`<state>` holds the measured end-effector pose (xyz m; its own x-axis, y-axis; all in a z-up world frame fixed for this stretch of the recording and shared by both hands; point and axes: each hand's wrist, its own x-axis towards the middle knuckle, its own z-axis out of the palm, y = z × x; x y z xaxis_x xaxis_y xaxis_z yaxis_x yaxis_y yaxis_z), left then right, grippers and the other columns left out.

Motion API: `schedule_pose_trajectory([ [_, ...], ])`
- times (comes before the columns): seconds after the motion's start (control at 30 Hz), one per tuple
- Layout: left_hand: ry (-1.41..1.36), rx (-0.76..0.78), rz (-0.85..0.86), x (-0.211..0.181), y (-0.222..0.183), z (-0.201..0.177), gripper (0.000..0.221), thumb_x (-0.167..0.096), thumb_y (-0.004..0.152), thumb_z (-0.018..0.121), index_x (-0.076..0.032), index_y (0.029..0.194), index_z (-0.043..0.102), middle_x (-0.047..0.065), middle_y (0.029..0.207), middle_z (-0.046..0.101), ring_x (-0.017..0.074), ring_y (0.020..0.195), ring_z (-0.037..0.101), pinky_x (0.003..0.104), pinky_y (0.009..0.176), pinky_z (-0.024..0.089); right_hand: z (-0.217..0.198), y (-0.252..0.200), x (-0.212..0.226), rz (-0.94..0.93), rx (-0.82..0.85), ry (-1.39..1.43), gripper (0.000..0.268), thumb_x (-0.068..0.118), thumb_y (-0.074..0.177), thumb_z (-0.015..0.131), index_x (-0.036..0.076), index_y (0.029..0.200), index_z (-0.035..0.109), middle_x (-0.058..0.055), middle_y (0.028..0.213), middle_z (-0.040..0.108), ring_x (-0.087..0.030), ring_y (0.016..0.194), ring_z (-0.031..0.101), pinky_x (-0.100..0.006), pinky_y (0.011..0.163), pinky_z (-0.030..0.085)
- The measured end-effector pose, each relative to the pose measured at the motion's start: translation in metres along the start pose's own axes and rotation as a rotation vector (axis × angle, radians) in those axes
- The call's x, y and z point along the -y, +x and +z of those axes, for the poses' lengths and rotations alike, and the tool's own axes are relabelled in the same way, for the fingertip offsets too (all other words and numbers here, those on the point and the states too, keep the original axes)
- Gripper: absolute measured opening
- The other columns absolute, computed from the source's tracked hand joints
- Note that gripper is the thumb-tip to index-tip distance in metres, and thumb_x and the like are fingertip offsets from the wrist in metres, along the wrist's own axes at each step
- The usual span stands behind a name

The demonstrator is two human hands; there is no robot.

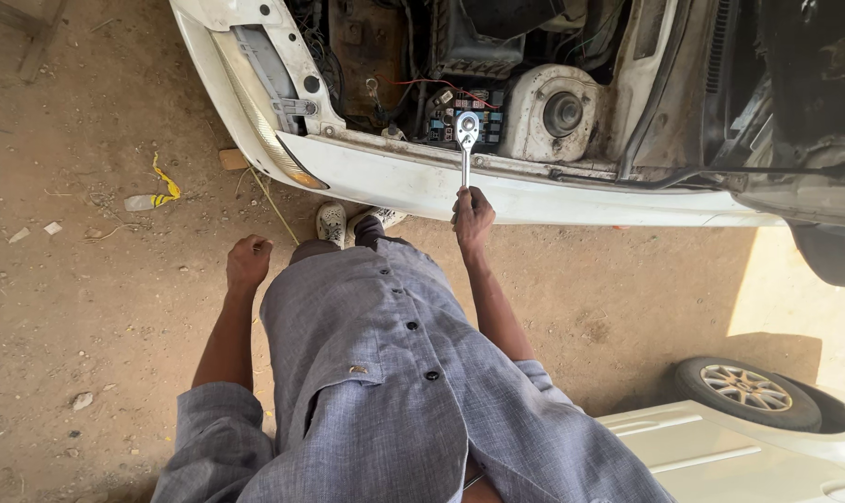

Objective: The person uses a socket wrench to loosen and remove bolts from the engine bay of a vehicle, then opens the fuse box cover and manipulates electrical fuses by hand.

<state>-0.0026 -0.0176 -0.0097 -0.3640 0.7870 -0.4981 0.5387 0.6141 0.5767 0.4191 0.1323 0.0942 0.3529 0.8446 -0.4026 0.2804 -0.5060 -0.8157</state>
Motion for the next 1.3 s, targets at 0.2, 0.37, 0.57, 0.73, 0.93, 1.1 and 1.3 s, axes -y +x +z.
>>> schedule_pose_trajectory([
  [0.2,-0.024,-0.090,0.063,0.024,-0.013,-0.016,0.023,-0.023,0.095,0.069,-0.002,0.104,0.075,0.021,0.103,0.073,0.0359,0.095,0.072,0.045,0.086,0.055,0.001,0.003,0.013,0.031,0.029,0.077,0.031,0.028,0.102,0.057,0.002,0.091,0.070,-0.002,0.063,0.060,-0.008,0.046,0.055,-0.027,0.038,0.041],
  [0.37,-0.019,-0.113,-0.029,0.048,-0.021,-0.045,0.024,-0.024,0.094,0.069,-0.003,0.105,0.075,0.021,0.103,0.073,0.0368,0.096,0.072,0.045,0.086,0.055,0.005,-0.016,0.014,-0.053,0.011,0.117,0.035,0.029,0.103,0.057,0.000,0.088,0.069,-0.004,0.061,0.059,-0.009,0.044,0.054,-0.027,0.037,0.040],
  [0.57,0.015,-0.022,-0.037,0.087,0.011,-0.073,0.026,-0.025,0.094,0.069,-0.003,0.106,0.076,0.021,0.104,0.074,0.0397,0.097,0.070,0.047,0.087,0.054,0.027,-0.060,0.029,0.008,-0.038,0.160,0.029,0.025,0.101,0.058,0.001,0.090,0.069,-0.004,0.062,0.059,-0.009,0.045,0.054,-0.027,0.038,0.041],
  [0.73,-0.028,-0.006,0.100,0.114,0.068,-0.121,0.027,-0.028,0.095,0.071,-0.003,0.104,0.074,0.022,0.100,0.073,0.0389,0.094,0.071,0.046,0.086,0.055,0.082,-0.105,0.048,0.034,-0.117,0.293,0.026,0.024,0.102,0.059,0.002,0.091,0.067,-0.004,0.062,0.056,-0.010,0.044,0.050,-0.027,0.038,0.040],
  [0.93,-0.035,-0.065,0.192,0.176,0.104,-0.240,0.027,-0.028,0.095,0.071,-0.002,0.102,0.072,0.021,0.098,0.073,0.0388,0.093,0.071,0.046,0.082,0.055,0.150,-0.139,0.087,0.137,-0.156,0.291,0.025,0.024,0.097,0.063,0.001,0.090,0.067,-0.006,0.063,0.060,-0.013,0.044,0.054,-0.029,0.037,0.043],
  [1.1,-0.052,-0.232,-0.049,0.246,0.104,-0.332,0.024,-0.027,0.095,0.069,-0.008,0.107,0.075,0.020,0.100,0.074,0.0390,0.093,0.071,0.046,0.084,0.055,0.201,-0.139,0.121,0.169,-0.137,0.214,0.025,0.025,0.095,0.066,0.001,0.091,0.068,-0.006,0.065,0.061,-0.013,0.045,0.055,-0.028,0.038,0.043],
  [1.3,-0.037,-0.194,-0.312,0.306,0.096,-0.328,0.025,-0.033,0.098,0.067,-0.015,0.108,0.080,0.018,0.103,0.076,0.0347,0.096,0.073,0.042,0.089,0.056,0.265,-0.109,0.170,0.196,-0.103,0.180,0.024,0.025,0.093,0.069,0.002,0.093,0.070,-0.005,0.066,0.061,-0.012,0.046,0.056,-0.027,0.038,0.044],
])
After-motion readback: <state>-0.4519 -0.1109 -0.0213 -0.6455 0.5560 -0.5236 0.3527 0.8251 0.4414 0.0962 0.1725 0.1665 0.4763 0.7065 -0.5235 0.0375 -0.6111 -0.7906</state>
